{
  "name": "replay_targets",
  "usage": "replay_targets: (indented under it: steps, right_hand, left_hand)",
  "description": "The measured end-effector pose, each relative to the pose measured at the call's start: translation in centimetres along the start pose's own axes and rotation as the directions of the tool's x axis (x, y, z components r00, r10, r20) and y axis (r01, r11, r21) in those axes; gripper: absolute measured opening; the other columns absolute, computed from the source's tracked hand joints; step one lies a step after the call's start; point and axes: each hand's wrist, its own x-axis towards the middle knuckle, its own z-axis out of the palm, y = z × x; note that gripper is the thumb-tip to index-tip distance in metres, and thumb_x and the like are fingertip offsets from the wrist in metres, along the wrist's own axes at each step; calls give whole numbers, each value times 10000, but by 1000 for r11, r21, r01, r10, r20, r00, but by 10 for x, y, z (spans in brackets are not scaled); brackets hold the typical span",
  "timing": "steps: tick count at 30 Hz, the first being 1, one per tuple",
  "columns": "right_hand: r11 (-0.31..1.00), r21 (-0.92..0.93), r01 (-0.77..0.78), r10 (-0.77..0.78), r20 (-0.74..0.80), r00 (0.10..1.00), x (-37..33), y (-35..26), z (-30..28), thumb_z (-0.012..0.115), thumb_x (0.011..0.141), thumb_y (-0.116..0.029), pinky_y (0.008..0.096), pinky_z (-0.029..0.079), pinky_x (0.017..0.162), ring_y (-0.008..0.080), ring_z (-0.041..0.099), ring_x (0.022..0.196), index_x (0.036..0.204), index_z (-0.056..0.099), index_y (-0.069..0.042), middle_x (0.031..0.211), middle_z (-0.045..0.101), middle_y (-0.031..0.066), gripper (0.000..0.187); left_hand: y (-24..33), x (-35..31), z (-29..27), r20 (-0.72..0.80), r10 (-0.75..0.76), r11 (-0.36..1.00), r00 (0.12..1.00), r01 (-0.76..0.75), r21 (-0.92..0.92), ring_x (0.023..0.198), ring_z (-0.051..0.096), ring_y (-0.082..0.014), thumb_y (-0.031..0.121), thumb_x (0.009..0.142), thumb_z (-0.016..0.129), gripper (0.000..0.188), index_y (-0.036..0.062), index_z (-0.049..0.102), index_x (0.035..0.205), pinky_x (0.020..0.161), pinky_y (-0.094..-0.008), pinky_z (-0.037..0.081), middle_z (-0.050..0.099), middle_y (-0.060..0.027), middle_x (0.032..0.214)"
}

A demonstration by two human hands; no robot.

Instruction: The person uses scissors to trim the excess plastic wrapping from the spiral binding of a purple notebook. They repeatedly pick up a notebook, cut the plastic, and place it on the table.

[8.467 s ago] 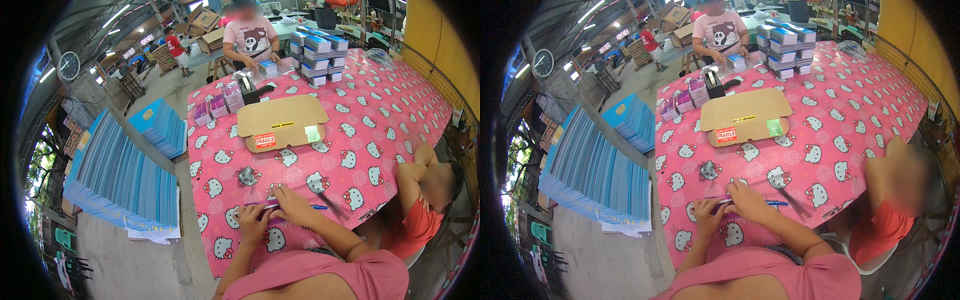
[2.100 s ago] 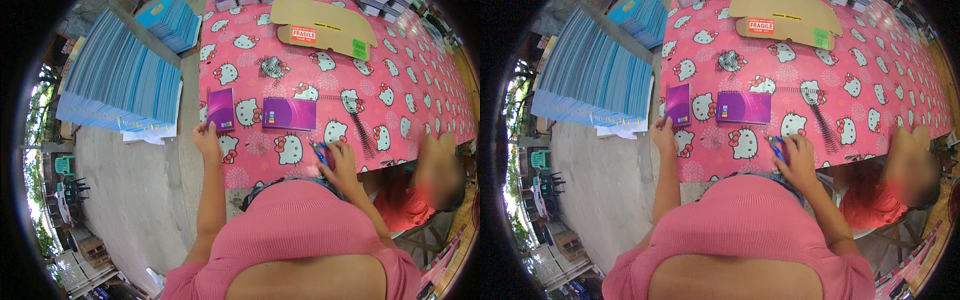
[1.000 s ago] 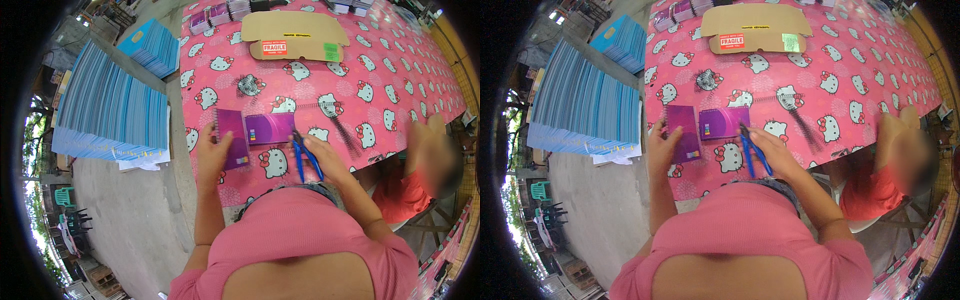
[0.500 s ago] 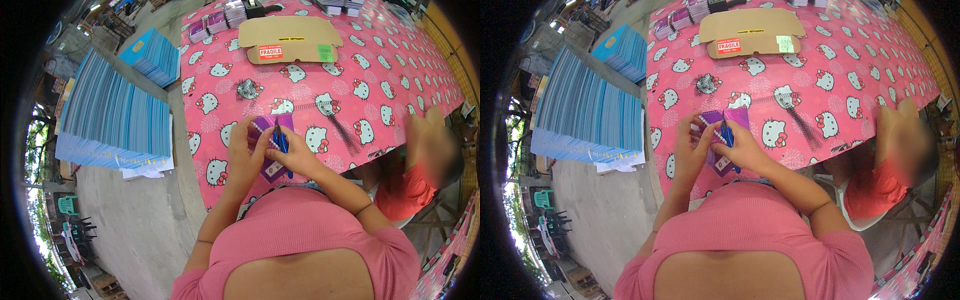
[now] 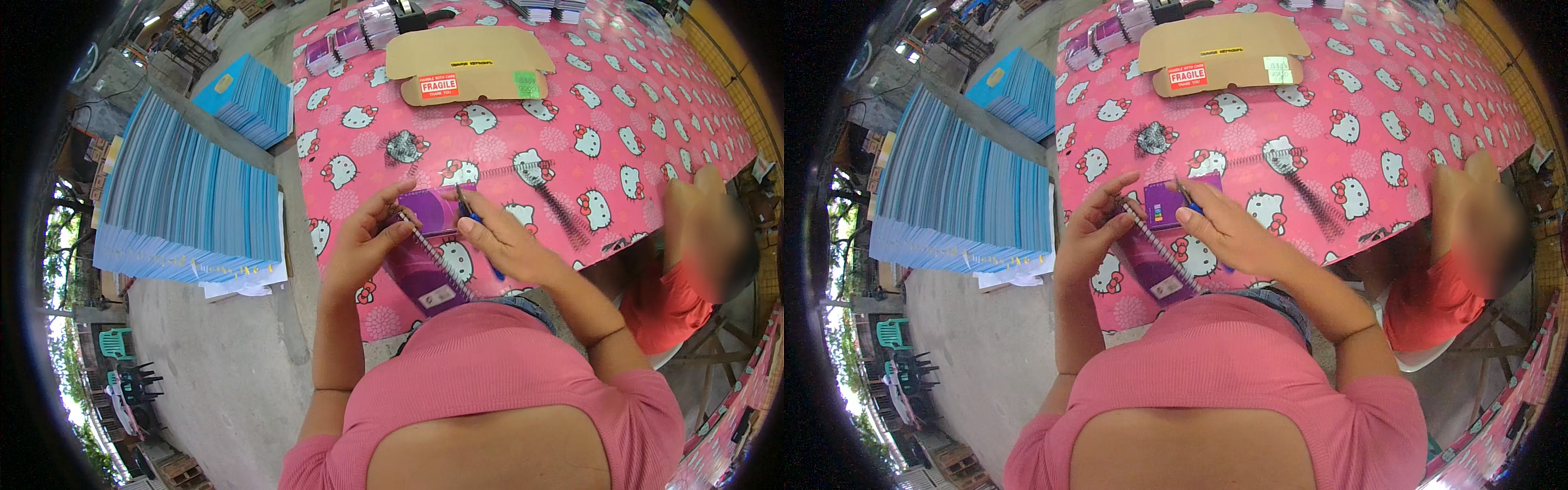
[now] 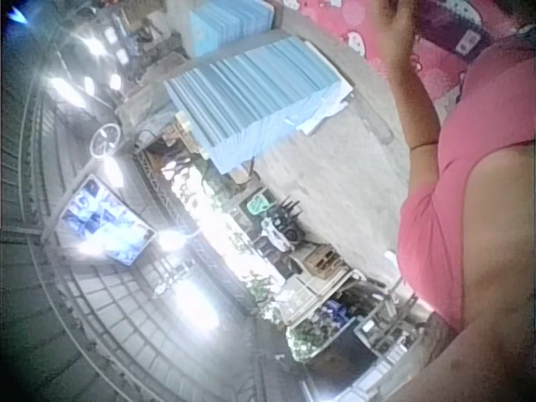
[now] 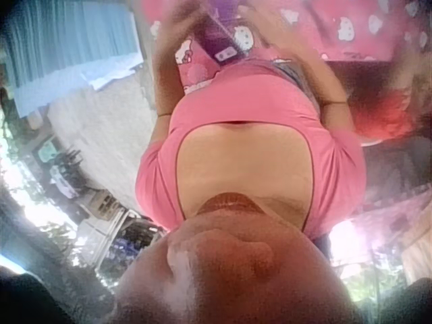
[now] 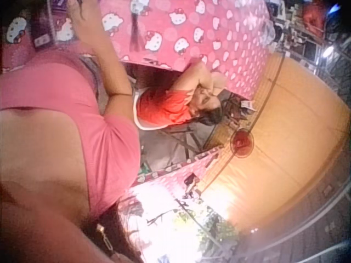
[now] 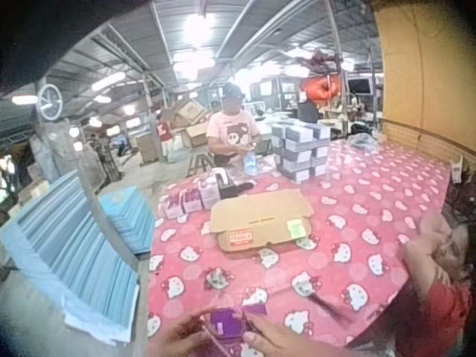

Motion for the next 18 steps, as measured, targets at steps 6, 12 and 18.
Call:
replay_targets:
  steps: [6,12,18]
  right_hand:
    - [655,-675,341,-233,249,940,19,-24,-23,578,838,-322,400,408,784,285,496,900,1254,445,-65,937,489,127,507]
    - [548,-711,441,-367,269,890,27,-31,-34,670,731,-383,398,426,762,272,521,869,1068,519,-77,887,521,79,480]
    - [302,-845,442,-440,288,851,32,-38,-36,686,704,-408,469,421,841,250,528,914,1016,545,-129,919,540,45,441]
  left_hand:
    - [12,-4,-6,149,-45,995,988,58,-82,863,570,-120,110,823,648,580,36,392,1338,777,-236,434,609,-51,893]
    - [12,-9,1,114,-41,981,993,62,-185,896,594,-134,69,842,627,438,66,460,1247,807,-271,471,621,-60,926]
    - [11,-8,-1,136,-70,976,988,96,-196,902,611,-148,49,834,632,340,51,493,1144,814,-277,484,631,-76,945]
